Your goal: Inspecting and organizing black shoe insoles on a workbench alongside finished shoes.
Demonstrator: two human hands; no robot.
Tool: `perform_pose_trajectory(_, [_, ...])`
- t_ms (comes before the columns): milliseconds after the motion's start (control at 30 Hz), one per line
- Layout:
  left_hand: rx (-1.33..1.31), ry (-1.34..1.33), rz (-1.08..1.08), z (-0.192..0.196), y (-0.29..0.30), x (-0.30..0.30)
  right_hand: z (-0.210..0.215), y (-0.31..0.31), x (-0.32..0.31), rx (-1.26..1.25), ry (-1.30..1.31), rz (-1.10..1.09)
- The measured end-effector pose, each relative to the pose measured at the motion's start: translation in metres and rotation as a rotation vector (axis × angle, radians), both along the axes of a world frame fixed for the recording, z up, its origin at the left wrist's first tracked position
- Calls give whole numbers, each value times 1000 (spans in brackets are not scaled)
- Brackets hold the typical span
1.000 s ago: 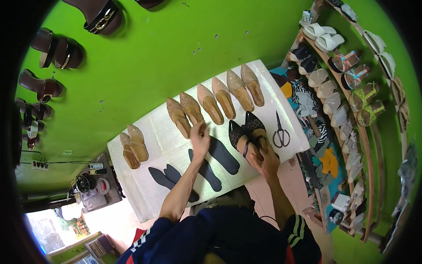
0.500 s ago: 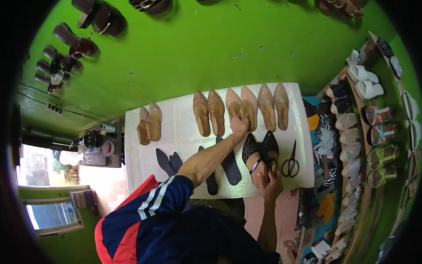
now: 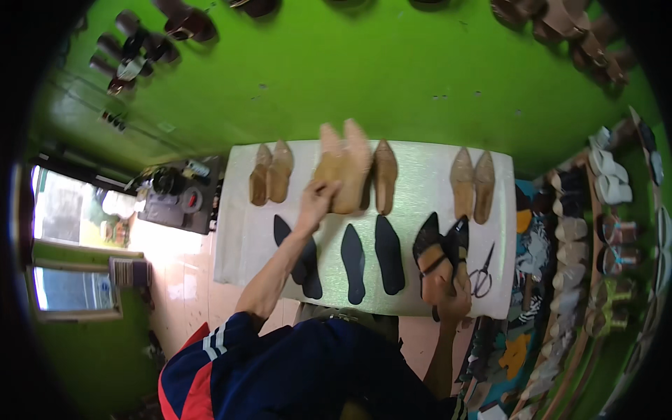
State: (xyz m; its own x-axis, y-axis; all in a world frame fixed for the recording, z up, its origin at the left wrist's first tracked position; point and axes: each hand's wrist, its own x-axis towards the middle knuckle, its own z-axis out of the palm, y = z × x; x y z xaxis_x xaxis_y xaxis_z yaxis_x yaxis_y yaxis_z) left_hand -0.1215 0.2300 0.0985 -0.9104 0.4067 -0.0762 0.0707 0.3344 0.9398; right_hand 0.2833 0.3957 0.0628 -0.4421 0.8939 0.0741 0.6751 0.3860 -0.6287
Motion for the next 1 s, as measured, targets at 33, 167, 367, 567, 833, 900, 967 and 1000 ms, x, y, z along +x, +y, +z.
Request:
perform_pose_trajectory(33, [-19,-1,15,-21,-17,-15,2,6,-10,63,54,37])
perform_pose_trajectory(167, [-137,125,235,-89,-46,-55,13,20,-79,242,49,39])
perform_pose_trajectory(367, [-218,164,199,-124,-50,-74,5,57,-196,199,-65,-25])
perform_pose_trajectory(567, [-209,289,187,-162,-56,-94,-25,86,-260,120,-155,-47])
perform_pose_trajectory(833, [-226,97,160,-117,-48,-70,-34,76,-257,-10,-286,-105])
perform_pose_trajectory(900, [-291,142,134,-124,-59,-67,-48,69,-259,123,-236,-71])
perform_pose_trajectory(967, [-392,161,118,-114,-57,-53,-57,69,-260,324,-236,8])
perform_pose_trajectory(1000, [-388,173,130,-110,-50,-49,-62,71,-261,311,-219,-8])
